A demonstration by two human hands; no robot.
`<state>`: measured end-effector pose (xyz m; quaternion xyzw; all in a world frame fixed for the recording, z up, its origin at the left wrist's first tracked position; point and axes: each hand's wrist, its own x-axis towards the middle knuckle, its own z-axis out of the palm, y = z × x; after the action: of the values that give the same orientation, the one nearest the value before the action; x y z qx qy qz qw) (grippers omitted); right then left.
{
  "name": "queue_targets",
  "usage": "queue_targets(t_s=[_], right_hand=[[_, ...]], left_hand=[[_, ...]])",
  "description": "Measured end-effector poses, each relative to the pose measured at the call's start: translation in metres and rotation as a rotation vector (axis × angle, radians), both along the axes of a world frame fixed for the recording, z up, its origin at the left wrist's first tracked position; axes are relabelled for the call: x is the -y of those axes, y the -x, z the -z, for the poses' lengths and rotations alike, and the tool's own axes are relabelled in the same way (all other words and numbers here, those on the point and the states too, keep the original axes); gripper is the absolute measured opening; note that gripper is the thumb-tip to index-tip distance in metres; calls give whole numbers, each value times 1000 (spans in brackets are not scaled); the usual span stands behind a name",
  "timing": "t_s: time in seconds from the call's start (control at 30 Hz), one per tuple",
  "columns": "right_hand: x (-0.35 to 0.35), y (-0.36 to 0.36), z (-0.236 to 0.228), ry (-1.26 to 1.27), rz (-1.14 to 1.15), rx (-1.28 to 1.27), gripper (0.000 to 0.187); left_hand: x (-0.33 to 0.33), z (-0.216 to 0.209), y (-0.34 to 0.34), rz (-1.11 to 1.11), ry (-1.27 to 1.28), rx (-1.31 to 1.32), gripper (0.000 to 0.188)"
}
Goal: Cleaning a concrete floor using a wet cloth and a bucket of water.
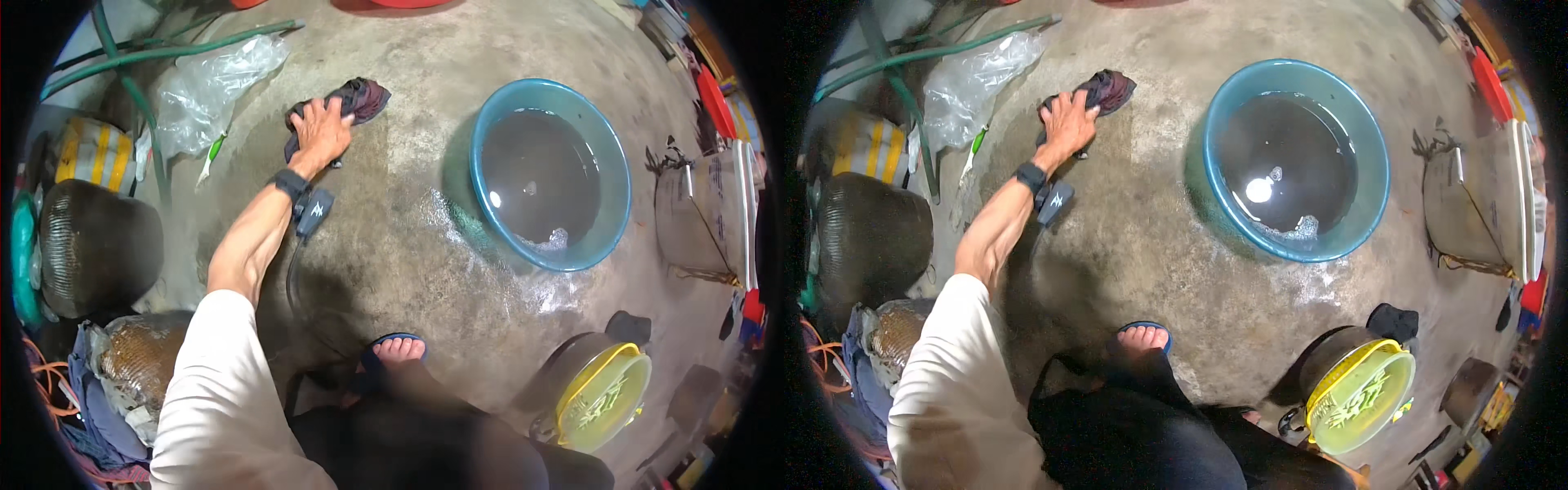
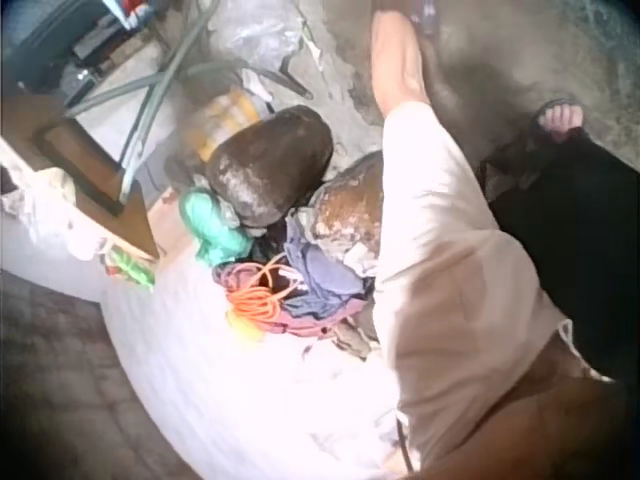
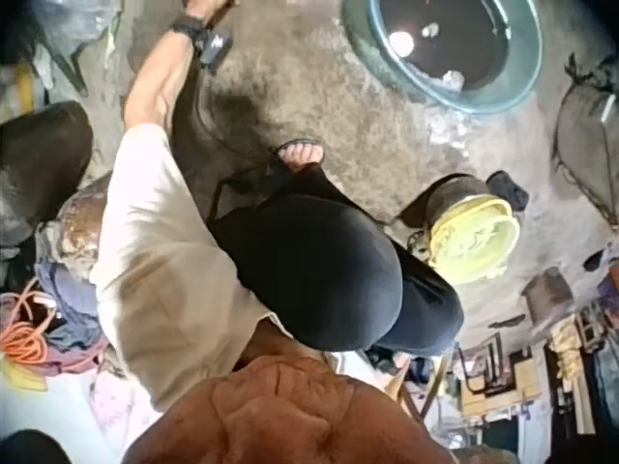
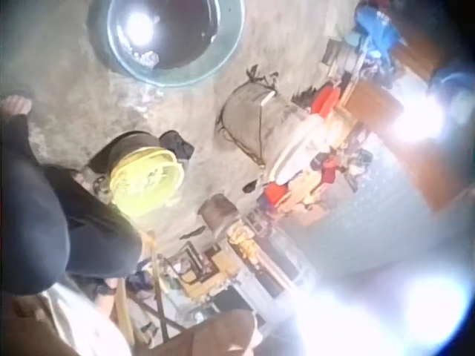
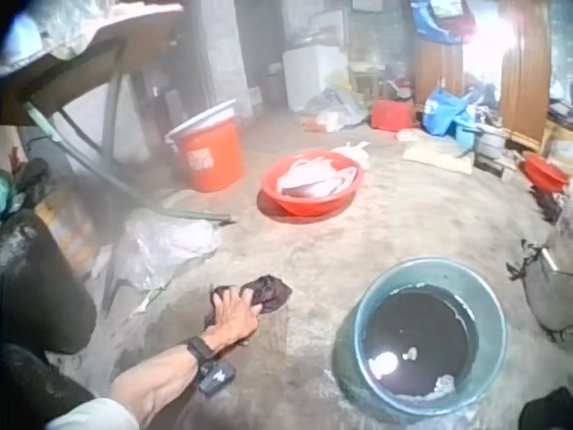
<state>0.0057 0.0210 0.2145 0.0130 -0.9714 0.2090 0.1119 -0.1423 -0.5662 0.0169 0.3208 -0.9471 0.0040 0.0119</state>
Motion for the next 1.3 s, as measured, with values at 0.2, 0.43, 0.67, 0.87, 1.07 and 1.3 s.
queue_targets(t_s=[0.2, 0.43, 0.67, 0.87, 1.07, 1.3], right_hand=[[0, 25, -63, 186, 331, 82, 37], [33, -1, -89, -160, -280, 112, 48], [60, -16, -75, -134, -25, 38, 50], [55, -13, -63, -121, -50, -106, 52], [46, -4, -44, -157, -48, -198, 51], [15, -10, -23, -221, -254, -590, 47]], left_hand=[[-127, -6, -96, 517, -129, -10, 40], [-119, 4, -69, 606, -118, -96, 46], [-37, 7, 103, 304, 125, -55, 41], [-58, 8, 70, 416, 50, -134, 43], [-150, -4, -100, 666, -180, -47, 50], [-123, 2, -32, 674, -110, -104, 48]])
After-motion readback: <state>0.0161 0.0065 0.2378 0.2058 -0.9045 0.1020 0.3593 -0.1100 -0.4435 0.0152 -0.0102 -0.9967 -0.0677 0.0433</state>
